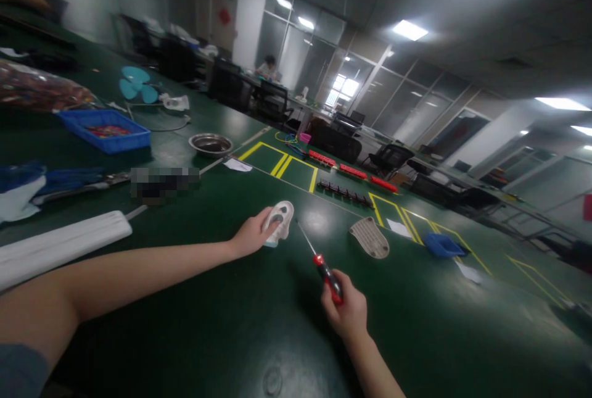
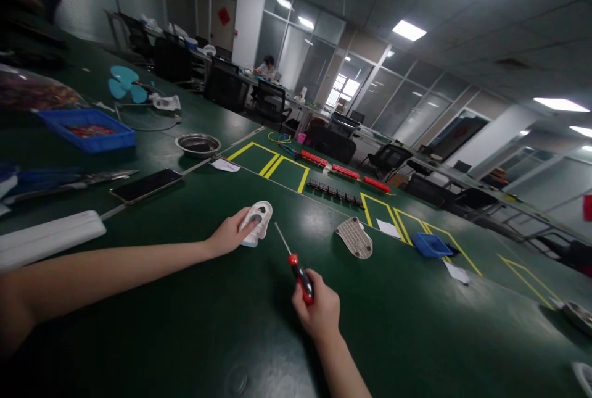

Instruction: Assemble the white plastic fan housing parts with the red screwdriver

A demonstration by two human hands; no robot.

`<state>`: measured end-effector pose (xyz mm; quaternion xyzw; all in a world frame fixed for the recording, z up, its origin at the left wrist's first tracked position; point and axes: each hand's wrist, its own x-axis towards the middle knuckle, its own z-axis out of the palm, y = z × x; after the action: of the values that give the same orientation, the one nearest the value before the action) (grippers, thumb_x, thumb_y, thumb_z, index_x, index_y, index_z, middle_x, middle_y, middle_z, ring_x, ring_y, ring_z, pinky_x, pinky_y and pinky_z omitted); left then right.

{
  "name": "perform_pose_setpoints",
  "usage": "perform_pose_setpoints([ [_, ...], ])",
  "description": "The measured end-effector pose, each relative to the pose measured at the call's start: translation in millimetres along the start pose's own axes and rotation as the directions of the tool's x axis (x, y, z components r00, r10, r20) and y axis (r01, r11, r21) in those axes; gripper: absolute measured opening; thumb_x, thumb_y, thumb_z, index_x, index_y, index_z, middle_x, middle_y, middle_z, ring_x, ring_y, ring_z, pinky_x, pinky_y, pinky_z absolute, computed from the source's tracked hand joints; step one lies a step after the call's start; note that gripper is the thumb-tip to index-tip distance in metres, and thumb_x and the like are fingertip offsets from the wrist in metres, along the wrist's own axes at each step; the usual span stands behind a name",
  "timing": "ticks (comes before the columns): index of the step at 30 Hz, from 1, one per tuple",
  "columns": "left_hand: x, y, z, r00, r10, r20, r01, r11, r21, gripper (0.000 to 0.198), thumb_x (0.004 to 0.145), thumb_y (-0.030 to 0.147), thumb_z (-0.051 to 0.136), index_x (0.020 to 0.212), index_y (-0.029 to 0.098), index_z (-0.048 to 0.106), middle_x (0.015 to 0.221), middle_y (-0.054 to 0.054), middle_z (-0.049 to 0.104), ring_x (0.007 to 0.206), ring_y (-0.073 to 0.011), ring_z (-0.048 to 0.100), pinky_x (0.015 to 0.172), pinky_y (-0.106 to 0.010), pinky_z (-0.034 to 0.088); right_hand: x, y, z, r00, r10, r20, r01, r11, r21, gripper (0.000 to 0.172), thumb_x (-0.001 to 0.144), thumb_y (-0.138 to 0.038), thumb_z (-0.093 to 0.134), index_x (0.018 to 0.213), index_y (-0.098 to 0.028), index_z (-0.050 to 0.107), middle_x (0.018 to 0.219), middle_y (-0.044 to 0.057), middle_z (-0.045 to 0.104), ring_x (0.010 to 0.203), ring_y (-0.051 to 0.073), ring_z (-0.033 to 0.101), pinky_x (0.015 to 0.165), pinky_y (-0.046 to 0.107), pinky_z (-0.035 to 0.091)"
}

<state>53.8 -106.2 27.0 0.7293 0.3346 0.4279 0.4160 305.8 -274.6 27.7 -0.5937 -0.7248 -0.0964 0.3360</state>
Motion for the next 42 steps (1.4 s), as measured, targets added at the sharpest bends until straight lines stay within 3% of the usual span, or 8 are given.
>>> perform_pose_setpoints([
  [4, -2.8, -6.6, 2.9, 0.999, 0.049, 0.001, -0.048, 0.980, 0.193, 0.045, 0.093, 0.045, 0.045, 0.128, 0.018, 0.050, 0.095, -0.007, 0.071, 0.077, -0.0207, 0.067, 0.067, -0.030, 0.050, -3.2, -9.6, -0.8, 0.995, -0.100, 0.019, 0.100, 0.995, 0.011, 0.023, 0.085, -0.031, 0.054, 0.101, -0.016, 0.059, 0.061, 0.000, 0.061, 0.047, 0.013, 0.058, 0.048, 0.023, 0.044],
  [8, -5.1, -11.5, 1.9, 0.991, 0.135, 0.018, -0.133, 0.929, 0.346, 0.044, 0.094, 0.042, 0.046, 0.132, 0.020, 0.049, 0.096, -0.007, 0.071, 0.081, -0.0215, 0.068, 0.070, -0.030, 0.049, -1.8, -11.9, -1.8, 0.993, -0.117, 0.007, 0.117, 0.993, 0.021, 0.022, 0.085, -0.030, 0.054, 0.100, -0.016, 0.060, 0.061, 0.000, 0.061, 0.048, 0.013, 0.058, 0.048, 0.022, 0.044],
  [18, -5.5, -15.2, -2.0, 0.965, 0.242, 0.102, -0.262, 0.873, 0.411, 0.041, 0.094, 0.035, 0.047, 0.133, 0.022, 0.047, 0.098, -0.006, 0.070, 0.085, -0.0206, 0.068, 0.076, -0.032, 0.052, -0.7, -12.6, -3.3, 0.994, -0.109, 0.013, 0.108, 0.993, 0.043, 0.020, 0.084, -0.029, 0.054, 0.098, -0.016, 0.061, 0.060, 0.000, 0.061, 0.047, 0.013, 0.057, 0.046, 0.022, 0.044],
  [27, -5.6, -15.1, -8.4, 0.920, 0.357, 0.160, -0.385, 0.753, 0.534, 0.043, 0.094, 0.030, 0.047, 0.136, 0.019, 0.044, 0.097, -0.008, 0.070, 0.082, -0.0205, 0.067, 0.073, -0.033, 0.052, 2.6, -13.3, -5.8, 0.993, -0.113, 0.021, 0.112, 0.992, 0.050, 0.019, 0.085, -0.029, 0.053, 0.096, -0.016, 0.060, 0.061, 0.000, 0.062, 0.046, 0.012, 0.058, 0.045, 0.022, 0.044],
  [30, -7.0, -16.6, -7.6, 0.921, 0.356, 0.156, -0.381, 0.746, 0.546, 0.045, 0.094, 0.030, 0.048, 0.137, 0.019, 0.043, 0.098, -0.009, 0.069, 0.082, -0.0208, 0.067, 0.073, -0.032, 0.051, 2.9, -14.2, -5.4, 0.991, -0.135, 0.011, 0.135, 0.991, 0.007, 0.020, 0.085, -0.030, 0.054, 0.096, -0.015, 0.061, 0.061, 0.000, 0.062, 0.047, 0.012, 0.058, 0.046, 0.022, 0.044],
  [36, -10.8, -14.5, -2.9, 0.963, 0.254, 0.094, -0.257, 0.749, 0.611, 0.047, 0.097, 0.038, 0.042, 0.137, 0.013, 0.042, 0.090, -0.008, 0.069, 0.076, -0.0192, 0.066, 0.072, -0.030, 0.048, 1.5, -27.8, -5.9, 0.984, -0.180, -0.011, 0.176, 0.972, -0.157, 0.025, 0.084, -0.034, 0.057, 0.096, -0.013, 0.065, 0.069, 0.003, 0.068, 0.050, 0.012, 0.060, 0.049, 0.022, 0.042],
  [42, -13.4, -9.3, -4.4, 0.963, 0.259, 0.070, -0.235, 0.691, 0.683, 0.046, 0.097, 0.036, 0.042, 0.137, 0.012, 0.041, 0.094, -0.011, 0.070, 0.075, -0.0203, 0.065, 0.067, -0.030, 0.047, -1.0, -45.0, -8.9, 0.986, -0.170, -0.001, 0.165, 0.960, -0.226, 0.031, 0.088, -0.035, 0.057, 0.110, -0.016, 0.065, 0.078, 0.004, 0.067, 0.059, 0.011, 0.061, 0.053, 0.020, 0.043],
])
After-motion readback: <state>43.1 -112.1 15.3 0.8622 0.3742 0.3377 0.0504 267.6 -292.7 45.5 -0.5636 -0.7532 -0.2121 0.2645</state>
